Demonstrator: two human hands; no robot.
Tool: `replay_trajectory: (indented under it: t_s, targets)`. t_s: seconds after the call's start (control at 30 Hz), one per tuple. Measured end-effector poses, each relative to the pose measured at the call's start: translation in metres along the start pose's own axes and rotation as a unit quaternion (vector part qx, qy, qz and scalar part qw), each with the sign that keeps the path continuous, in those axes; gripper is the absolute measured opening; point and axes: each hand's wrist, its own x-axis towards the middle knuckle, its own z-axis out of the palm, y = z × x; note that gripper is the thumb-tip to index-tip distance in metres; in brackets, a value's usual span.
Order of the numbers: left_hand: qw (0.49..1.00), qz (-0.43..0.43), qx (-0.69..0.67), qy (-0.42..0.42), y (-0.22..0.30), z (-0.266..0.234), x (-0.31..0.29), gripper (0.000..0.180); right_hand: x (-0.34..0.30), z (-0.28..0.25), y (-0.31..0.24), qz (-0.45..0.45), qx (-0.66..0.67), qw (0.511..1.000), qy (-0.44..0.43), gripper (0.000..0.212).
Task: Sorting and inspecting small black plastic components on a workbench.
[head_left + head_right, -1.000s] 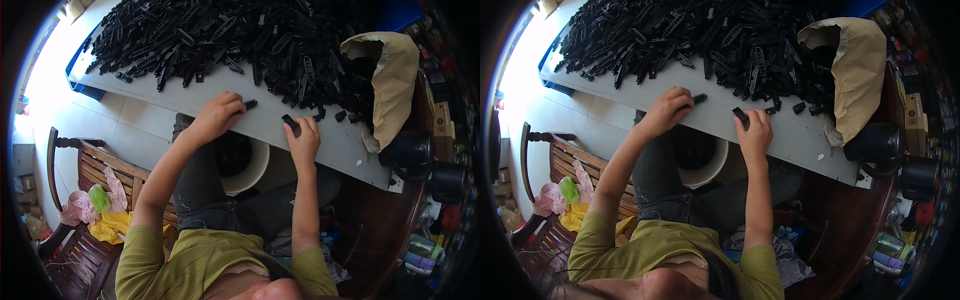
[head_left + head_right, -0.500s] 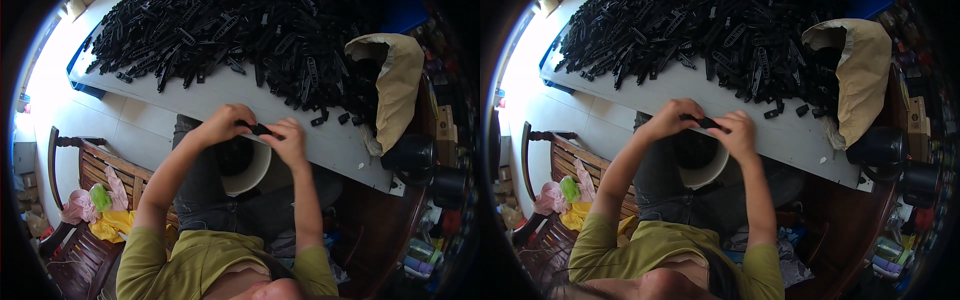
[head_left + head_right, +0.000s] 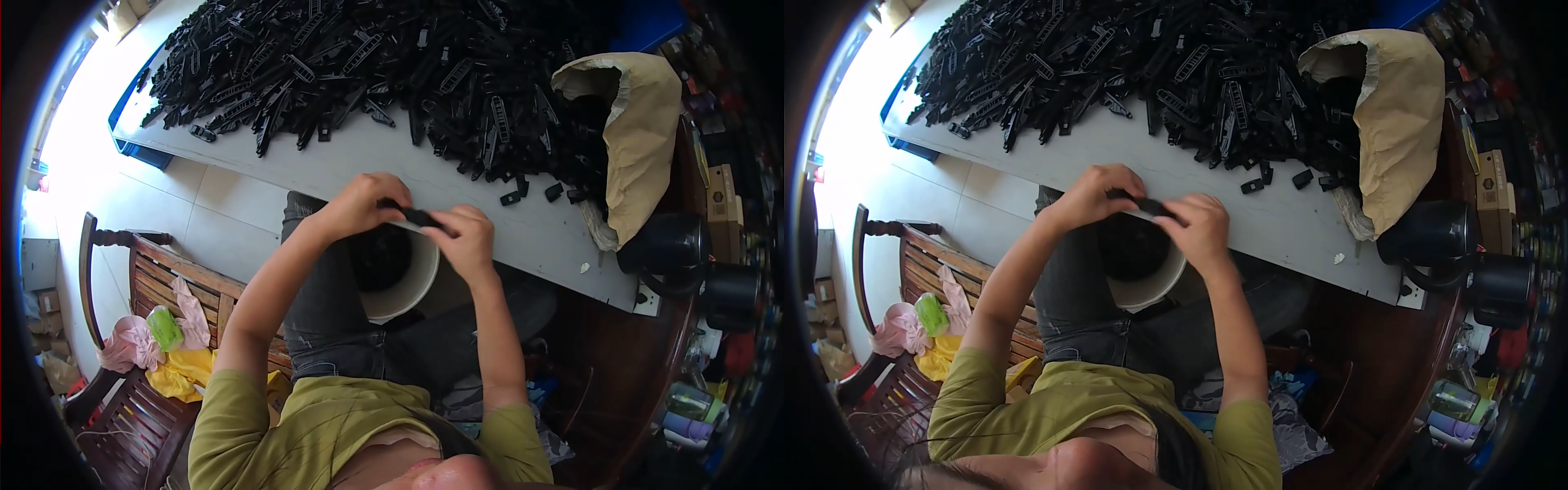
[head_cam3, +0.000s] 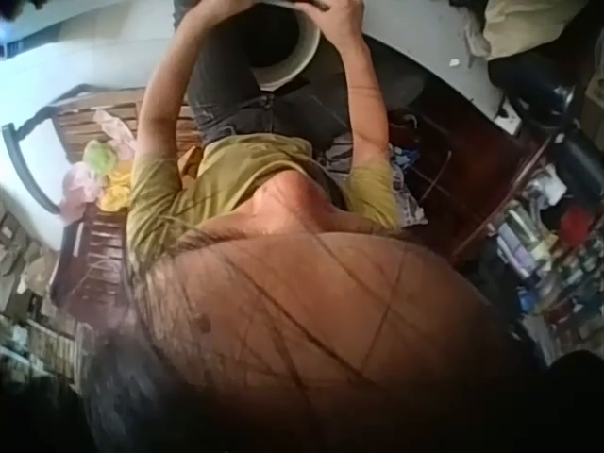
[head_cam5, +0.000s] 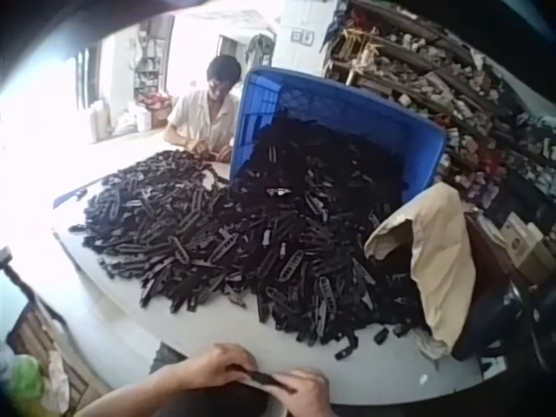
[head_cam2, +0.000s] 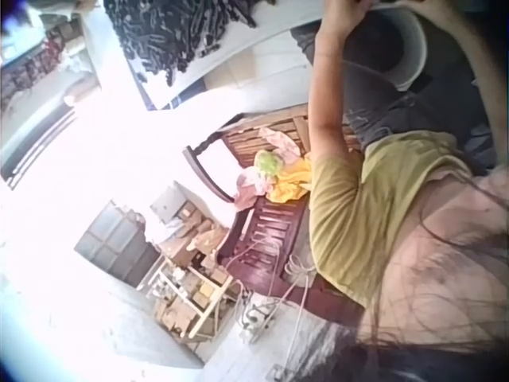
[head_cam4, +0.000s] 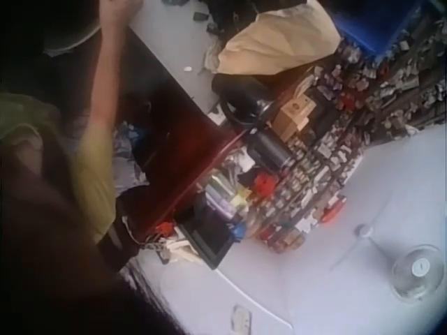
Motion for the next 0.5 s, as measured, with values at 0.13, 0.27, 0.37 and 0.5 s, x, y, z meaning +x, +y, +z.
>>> replay_trajectory:
  t_s: [0.13,0.27,0.37,0.5]
  targets:
    - [0.998,0.025,0.056,0.003,0.006,0.000,0.000,0.023,-0.004,0.012,-0.003,0.011,-0.011,1.000,0.000,0.029]
    - [0.998,-0.032,0.039,-0.037,0.009,-0.022,0.017,0.025,-0.016,0.002,-0.011,-0.041,0.000,0.997,-0.060,0.030]
    - [0.962,-0.051,0.253,0.089,-0.009,-0.036,0.034,0.027,-0.015,-0.013,-0.017,0.034,0.071,0.994,-0.070,0.030]
    - [0.841,0.004,0.532,0.103,-0.025,-0.047,0.054,0.023,-0.004,-0.038,0.019,0.198,-0.049,0.975,0.089,0.028]
